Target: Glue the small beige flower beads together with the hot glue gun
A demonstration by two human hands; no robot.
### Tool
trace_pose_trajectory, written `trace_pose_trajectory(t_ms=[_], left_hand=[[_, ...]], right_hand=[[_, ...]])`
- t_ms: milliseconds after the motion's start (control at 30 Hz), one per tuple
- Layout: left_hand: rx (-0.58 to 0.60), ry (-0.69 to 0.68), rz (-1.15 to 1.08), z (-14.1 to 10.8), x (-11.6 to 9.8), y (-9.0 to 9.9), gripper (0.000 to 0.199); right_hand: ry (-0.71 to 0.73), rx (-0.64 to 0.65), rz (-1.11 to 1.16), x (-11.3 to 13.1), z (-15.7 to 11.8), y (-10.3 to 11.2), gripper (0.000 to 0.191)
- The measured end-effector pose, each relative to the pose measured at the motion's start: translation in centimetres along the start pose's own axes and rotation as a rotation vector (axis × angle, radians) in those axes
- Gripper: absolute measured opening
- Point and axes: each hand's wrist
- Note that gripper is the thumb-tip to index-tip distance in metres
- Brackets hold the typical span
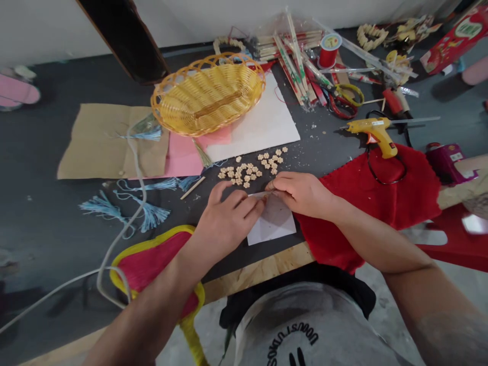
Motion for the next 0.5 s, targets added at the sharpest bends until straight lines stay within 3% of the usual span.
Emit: trace_pose_trajectory(t_ms=[500], left_hand=[[-0.046,0.017,-0.030,0.23,-0.16,-0.29,0.024]], right_hand=[[-0.024,-0.020,0.030,-0.13,-0.06,0.24,0.029]])
Point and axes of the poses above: each hand's wrist, its own z-axis towards the middle knuckle, its own y-axis out of the back of the hand, x = y × z, and after that the axes turned 13 degrees about y, right-handed
